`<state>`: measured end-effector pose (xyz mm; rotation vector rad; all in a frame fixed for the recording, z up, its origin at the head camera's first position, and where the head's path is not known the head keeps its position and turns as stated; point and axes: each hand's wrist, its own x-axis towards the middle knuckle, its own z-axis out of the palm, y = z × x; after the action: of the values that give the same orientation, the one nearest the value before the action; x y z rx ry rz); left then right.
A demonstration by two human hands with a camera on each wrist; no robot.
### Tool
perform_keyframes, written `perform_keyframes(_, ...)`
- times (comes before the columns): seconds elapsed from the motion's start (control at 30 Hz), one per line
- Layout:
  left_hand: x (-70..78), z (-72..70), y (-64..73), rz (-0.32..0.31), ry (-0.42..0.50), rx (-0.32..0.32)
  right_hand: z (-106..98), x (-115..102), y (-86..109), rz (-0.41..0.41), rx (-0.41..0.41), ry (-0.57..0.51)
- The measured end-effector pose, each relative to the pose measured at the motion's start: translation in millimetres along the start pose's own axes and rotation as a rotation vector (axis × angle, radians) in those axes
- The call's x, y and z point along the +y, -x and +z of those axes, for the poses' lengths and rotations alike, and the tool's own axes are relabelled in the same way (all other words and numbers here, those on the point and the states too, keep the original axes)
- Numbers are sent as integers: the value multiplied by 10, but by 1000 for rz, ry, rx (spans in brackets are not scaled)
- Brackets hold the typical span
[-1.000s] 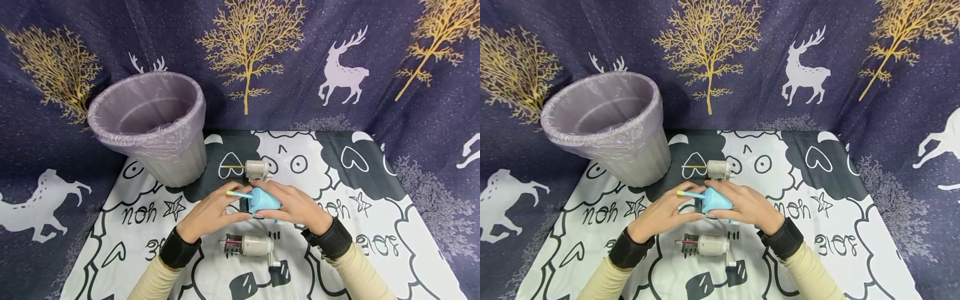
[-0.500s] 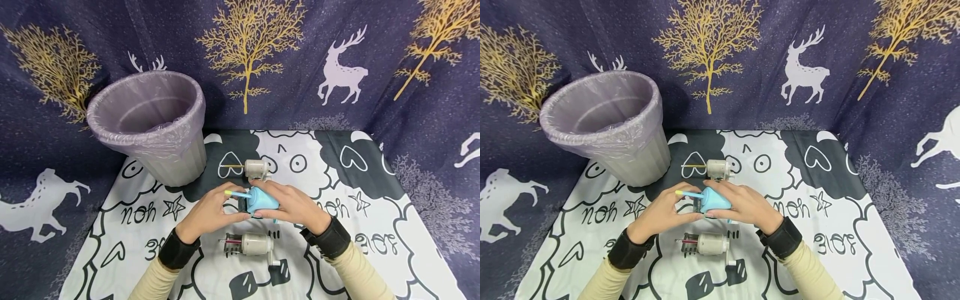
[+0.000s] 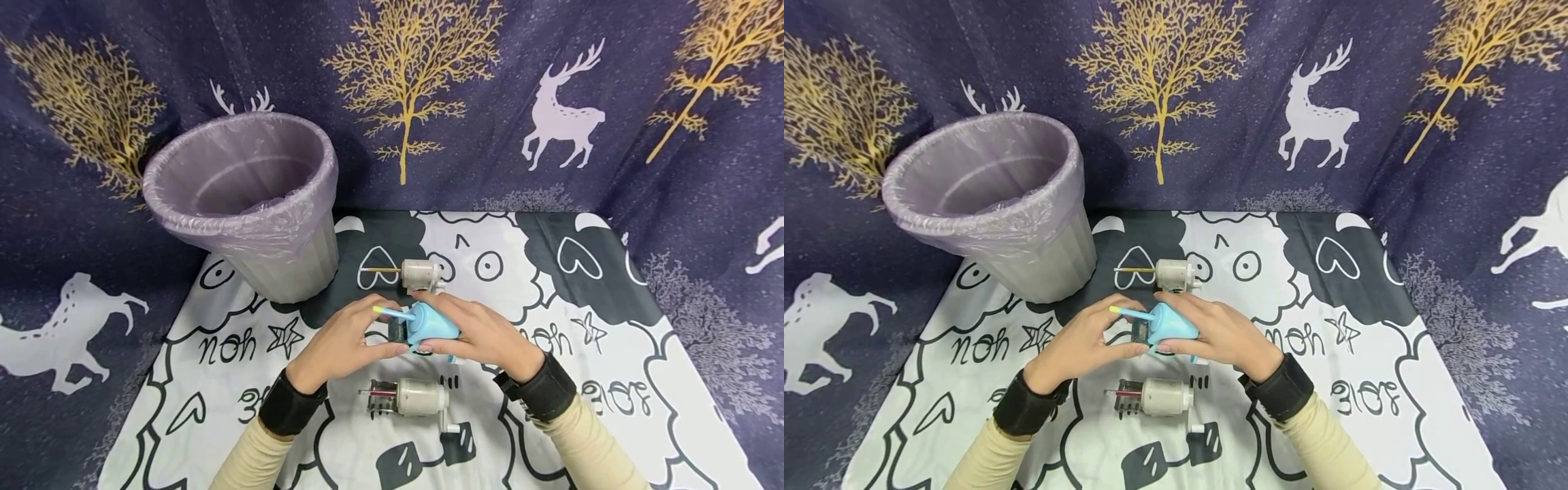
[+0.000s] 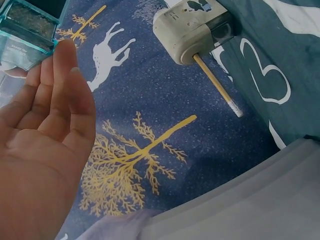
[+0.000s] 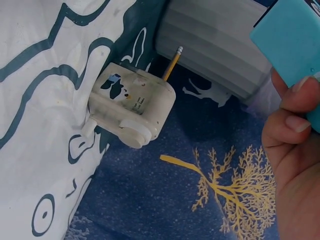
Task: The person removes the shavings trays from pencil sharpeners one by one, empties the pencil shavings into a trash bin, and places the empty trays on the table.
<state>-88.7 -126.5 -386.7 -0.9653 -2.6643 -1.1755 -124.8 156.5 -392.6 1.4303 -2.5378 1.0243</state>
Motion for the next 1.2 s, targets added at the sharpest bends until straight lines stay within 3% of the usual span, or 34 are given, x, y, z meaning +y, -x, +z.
perform_keyframes(0.13,-30,-40,21,11,25,14,0,27,10,9,2,7)
perform_keyframes(0.43,-107,-188,154,-133,82,27,-24,88,75,61,8,22)
perform_keyframes(0.7,-158,-202,208,-115,71,74,-11,91,78,86,54,59)
perform_keyframes(0.83,-192,-249,276,-147,33,116,7,100,86,140,72,122)
perform_keyframes(1.03,-284,-309,405,-264,22,156,72,136,50,198,8,133)
perform_keyframes(1.2,-353,-310,486,-300,27,180,163,194,13,224,-84,155)
